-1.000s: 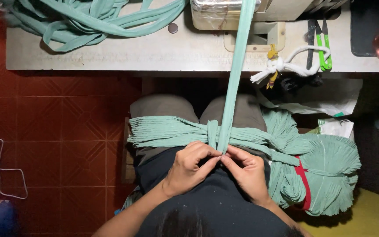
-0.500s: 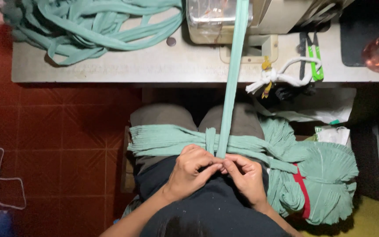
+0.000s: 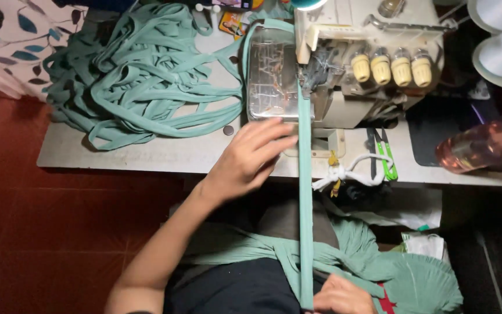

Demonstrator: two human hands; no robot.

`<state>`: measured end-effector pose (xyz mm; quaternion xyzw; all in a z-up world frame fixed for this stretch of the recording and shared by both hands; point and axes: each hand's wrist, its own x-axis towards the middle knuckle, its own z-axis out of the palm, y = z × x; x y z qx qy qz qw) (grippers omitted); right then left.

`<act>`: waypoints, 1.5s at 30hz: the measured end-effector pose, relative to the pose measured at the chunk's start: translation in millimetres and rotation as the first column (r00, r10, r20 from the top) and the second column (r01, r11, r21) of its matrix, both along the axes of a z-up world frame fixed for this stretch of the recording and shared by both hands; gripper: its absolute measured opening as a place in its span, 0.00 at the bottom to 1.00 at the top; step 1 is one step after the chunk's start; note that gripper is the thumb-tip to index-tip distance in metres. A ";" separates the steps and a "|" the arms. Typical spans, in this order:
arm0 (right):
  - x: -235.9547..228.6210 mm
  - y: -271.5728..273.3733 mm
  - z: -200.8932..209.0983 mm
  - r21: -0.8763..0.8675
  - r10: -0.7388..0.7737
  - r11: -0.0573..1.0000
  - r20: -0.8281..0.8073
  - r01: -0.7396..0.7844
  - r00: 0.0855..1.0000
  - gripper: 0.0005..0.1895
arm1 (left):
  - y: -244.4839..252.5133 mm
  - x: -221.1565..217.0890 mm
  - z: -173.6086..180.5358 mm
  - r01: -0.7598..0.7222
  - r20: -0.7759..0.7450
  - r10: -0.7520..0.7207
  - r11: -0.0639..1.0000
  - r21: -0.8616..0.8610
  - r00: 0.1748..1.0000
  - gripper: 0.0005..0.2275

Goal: Feeding and guiding long strips of green fabric through an industrial overlock sewing machine to finish the edges.

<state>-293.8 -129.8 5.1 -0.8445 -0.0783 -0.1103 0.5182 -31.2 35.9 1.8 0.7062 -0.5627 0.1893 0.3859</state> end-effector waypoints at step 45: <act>189.5 -21.6 -55.6 0.544 -0.366 0.718 -0.237 0.435 0.900 0.05 | -38.8 46.7 -28.9 -0.243 0.215 0.225 0.968 0.061 0.950 0.15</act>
